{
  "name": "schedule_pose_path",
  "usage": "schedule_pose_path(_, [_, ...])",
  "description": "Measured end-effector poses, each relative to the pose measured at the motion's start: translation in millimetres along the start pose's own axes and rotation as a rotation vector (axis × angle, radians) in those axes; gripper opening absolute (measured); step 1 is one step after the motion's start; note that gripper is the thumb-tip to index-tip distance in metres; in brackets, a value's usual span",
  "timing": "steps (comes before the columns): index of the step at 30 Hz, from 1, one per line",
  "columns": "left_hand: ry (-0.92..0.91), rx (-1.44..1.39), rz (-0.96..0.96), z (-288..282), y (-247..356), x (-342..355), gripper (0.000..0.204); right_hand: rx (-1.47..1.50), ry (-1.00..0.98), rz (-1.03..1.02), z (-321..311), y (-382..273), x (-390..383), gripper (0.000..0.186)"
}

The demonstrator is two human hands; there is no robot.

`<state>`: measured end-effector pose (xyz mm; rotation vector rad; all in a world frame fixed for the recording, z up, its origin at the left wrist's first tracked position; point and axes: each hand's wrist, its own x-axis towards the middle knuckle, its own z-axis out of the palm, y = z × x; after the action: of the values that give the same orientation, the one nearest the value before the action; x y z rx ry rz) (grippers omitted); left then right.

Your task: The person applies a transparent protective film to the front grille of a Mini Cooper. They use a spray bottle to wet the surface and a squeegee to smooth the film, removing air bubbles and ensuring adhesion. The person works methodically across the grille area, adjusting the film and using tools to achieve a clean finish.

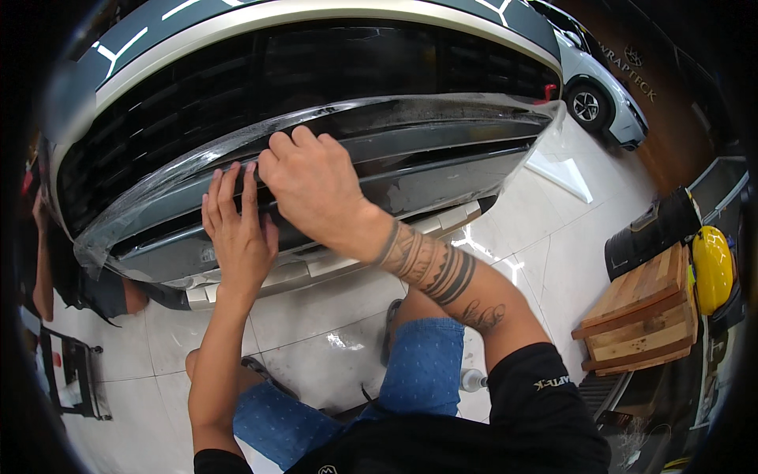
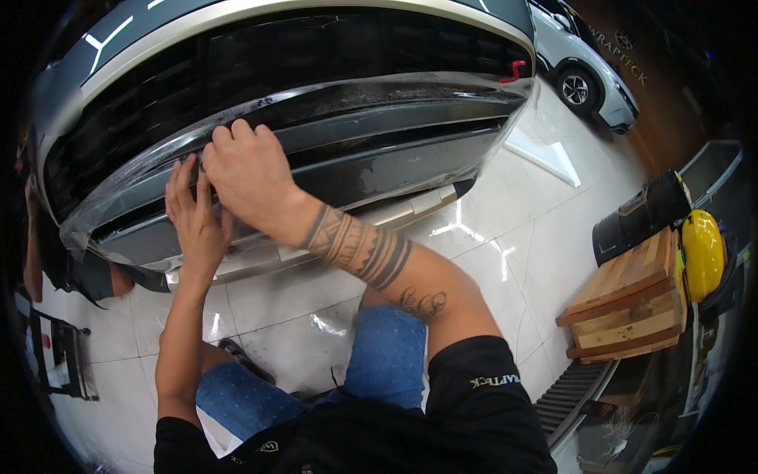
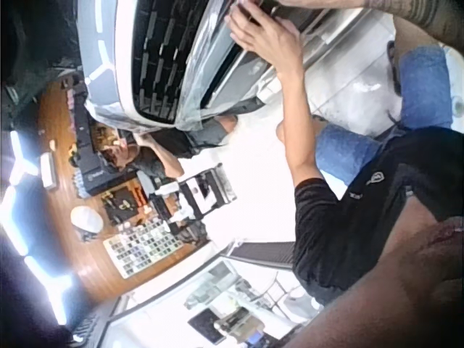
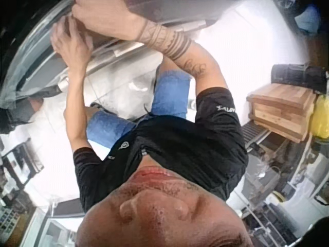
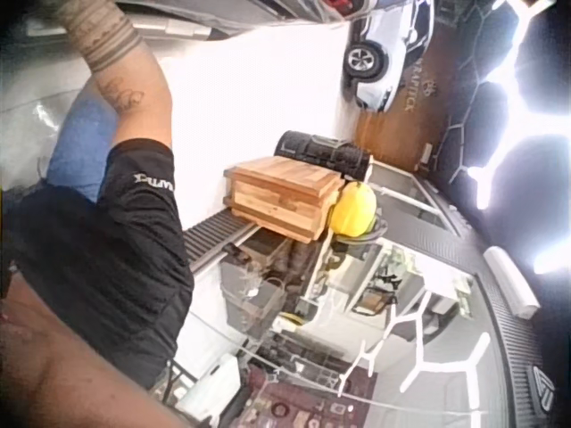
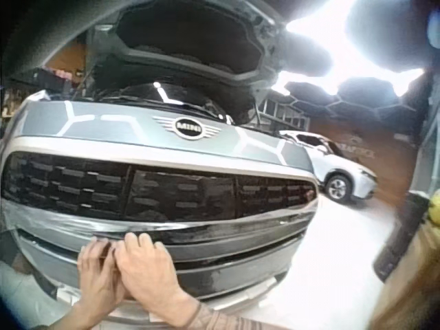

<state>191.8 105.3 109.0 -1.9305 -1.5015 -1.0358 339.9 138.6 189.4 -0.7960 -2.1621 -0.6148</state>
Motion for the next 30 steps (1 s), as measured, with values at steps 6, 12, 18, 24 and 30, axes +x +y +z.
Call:
schedule_pose_path(6, [-0.013,-0.095,0.024,-22.1,-15.6,-3.8,0.078,0.053,-0.086,-0.016,-31.7,63.5,-22.7,0.008])
schedule_pose_path(12, [0.269,0.046,0.090,-57.4,-45.3,7.8,0.061,-0.026,-0.127,-0.011,-50.4,102.6,-43.5,0.021])
schedule_pose_path(18, [0.021,0.205,0.118,-60.7,-47.4,62.5,0.033,-0.004,-0.120,-0.027,-50.2,107.9,-40.6,0.012])
schedule_pose_path(24, [0.049,0.185,0.231,-60.0,-55.2,71.9,0.016,0.060,-0.125,-0.034,-50.1,106.4,-37.1,0.025])
schedule_pose_path(30, [-0.147,0.121,0.252,-70.9,-59.1,85.4,0.016,0.069,-0.124,-0.032,-50.6,106.5,-38.8,0.029])
